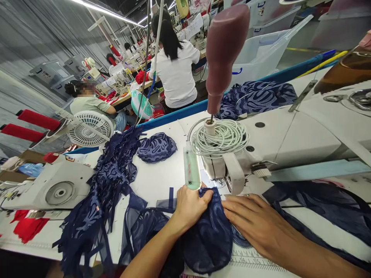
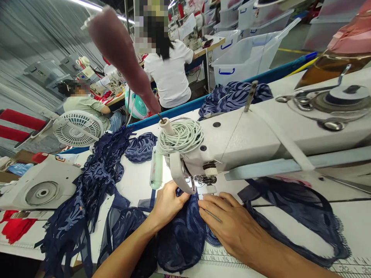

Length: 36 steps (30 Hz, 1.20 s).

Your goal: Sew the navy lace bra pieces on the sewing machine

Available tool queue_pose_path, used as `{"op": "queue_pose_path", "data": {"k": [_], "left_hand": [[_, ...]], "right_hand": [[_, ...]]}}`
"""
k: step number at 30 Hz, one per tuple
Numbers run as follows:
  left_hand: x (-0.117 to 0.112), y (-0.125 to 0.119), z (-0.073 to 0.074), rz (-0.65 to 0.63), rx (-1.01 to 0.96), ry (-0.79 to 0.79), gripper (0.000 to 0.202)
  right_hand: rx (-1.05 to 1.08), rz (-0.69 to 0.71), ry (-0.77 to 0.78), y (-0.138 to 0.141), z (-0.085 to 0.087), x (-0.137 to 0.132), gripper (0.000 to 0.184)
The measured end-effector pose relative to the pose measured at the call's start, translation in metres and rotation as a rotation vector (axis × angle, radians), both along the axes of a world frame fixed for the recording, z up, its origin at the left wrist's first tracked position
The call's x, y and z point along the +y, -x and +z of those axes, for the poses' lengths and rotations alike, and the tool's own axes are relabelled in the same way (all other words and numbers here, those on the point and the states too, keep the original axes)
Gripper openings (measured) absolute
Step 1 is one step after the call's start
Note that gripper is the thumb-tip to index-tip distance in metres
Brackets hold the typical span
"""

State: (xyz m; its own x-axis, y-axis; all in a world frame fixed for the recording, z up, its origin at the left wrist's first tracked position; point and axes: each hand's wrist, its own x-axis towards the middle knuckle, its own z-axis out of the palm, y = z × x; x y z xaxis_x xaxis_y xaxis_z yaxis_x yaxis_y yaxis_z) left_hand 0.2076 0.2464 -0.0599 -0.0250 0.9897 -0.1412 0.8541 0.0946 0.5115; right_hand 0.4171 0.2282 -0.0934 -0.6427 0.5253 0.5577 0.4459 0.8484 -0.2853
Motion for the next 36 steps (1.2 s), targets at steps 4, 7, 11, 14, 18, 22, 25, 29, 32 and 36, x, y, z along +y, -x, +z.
{"op": "queue_pose_path", "data": {"k": [4, 7, 11, 14, 18, 22, 25, 29, 32, 36], "left_hand": [[0.004, 0.002, 0.0, -0.023, -0.007, 0.023, 0.01], [0.008, 0.004, 0.0, -0.058, 0.004, 0.041, 0.012], [-0.002, 0.0, -0.001, -0.114, 0.151, -0.092, 0.016], [-0.026, -0.004, -0.006, -0.298, 0.343, -0.389, 0.027], [-0.051, -0.002, -0.018, -0.458, 0.379, -0.524, 0.051], [-0.045, 0.002, -0.023, -0.47, 0.347, -0.503, 0.045], [-0.034, 0.001, -0.023, -0.473, 0.333, -0.519, 0.045], [-0.028, -0.002, -0.024, -0.47, 0.325, -0.546, 0.043], [-0.027, -0.003, -0.026, -0.452, 0.343, -0.571, 0.042], [-0.025, -0.005, -0.025, -0.435, 0.346, -0.602, 0.041]], "right_hand": [[-0.023, -0.016, 0.032, -0.007, 0.003, 0.009, 0.047], [-0.132, -0.143, -0.038, -0.008, -0.003, 0.02, 0.058], [-0.308, -0.177, -0.121, -0.002, -0.013, 0.026, 0.073], [-0.327, -0.189, -0.111, 0.001, -0.014, 0.025, 0.07], [-0.277, -0.202, -0.134, -0.001, -0.01, 0.026, 0.063], [-0.142, -0.264, -0.103, -0.007, -0.007, 0.029, 0.034], [-0.042, -0.323, -0.127, -0.01, -0.003, 0.03, 0.031], [0.032, -0.336, -0.179, -0.01, 0.004, 0.031, 0.03], [0.037, -0.311, -0.175, -0.009, 0.007, 0.031, 0.029], [0.063, -0.3, -0.147, -0.009, 0.004, 0.031, 0.031]]}}
